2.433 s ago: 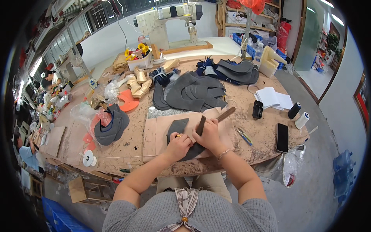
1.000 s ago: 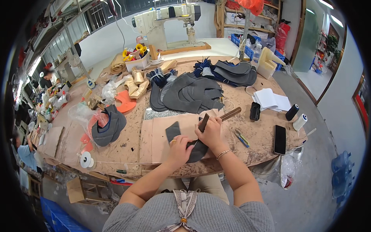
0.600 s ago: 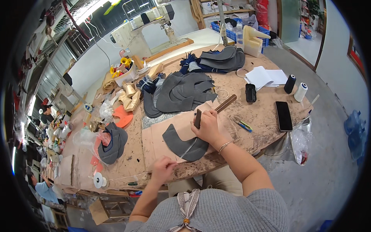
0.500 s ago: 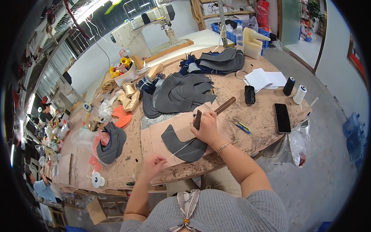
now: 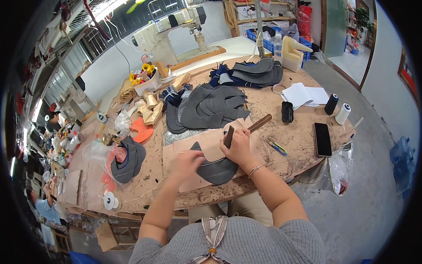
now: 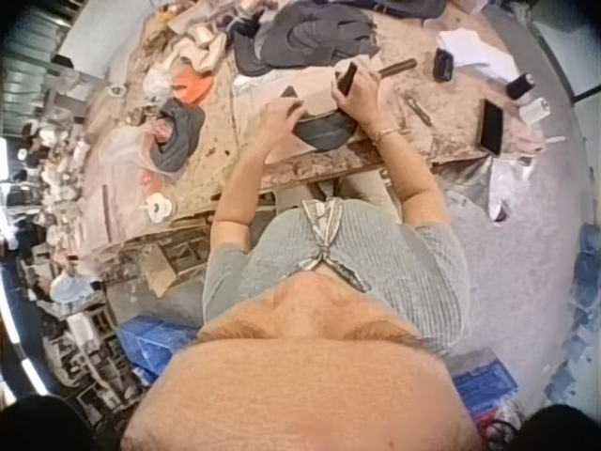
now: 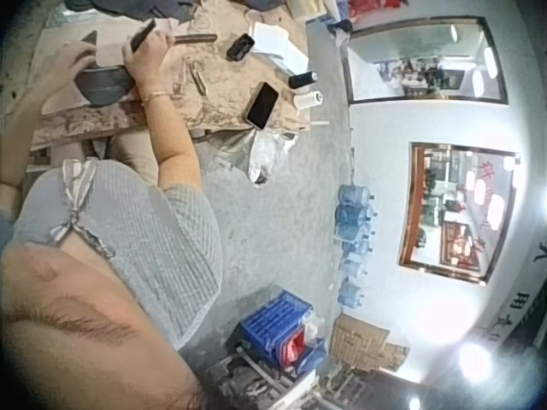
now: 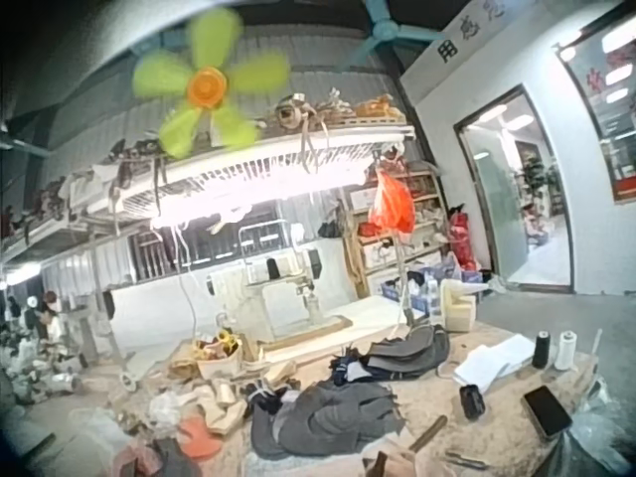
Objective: The person uses a black rotary cutter to trim the edges of a dark gray fabric piece placed on a light brown work surface. They hold the fabric steady with their left hand while guiding the cutter with their right hand, following the contour of the material. The person occasionally lifts the fabric to adjust its position before continuing the cutting process.
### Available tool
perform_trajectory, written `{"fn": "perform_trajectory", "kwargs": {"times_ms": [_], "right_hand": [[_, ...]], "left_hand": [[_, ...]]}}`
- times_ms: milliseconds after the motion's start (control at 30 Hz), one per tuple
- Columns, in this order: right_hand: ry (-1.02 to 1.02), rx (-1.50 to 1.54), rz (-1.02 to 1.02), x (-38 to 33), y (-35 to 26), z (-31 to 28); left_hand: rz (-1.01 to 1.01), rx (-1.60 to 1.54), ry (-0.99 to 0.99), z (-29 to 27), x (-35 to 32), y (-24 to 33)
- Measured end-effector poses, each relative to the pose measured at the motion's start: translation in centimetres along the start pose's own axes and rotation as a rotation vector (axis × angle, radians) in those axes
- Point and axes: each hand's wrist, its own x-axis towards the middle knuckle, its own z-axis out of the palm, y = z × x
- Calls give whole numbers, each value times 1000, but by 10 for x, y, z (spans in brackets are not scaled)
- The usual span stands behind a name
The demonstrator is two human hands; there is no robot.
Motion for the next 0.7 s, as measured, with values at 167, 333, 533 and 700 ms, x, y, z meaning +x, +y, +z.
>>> {"fn": "perform_trajectory", "kwargs": {"times_ms": [167, 333, 533, 700], "right_hand": [[28, 12, -1, -2, 4, 1], [31, 12, 10, -2, 4, 1], [33, 12, -11, 0, 3, 4], [34, 7, -81, 5, -10, -2]], "left_hand": [[-203, -14, -394, 39, 29, 33], [41, 17, -361, 32, 25, 21], [551, 302, -46, 39, 0, 9], [628, 463, -64, 35, 0, 18]]}}
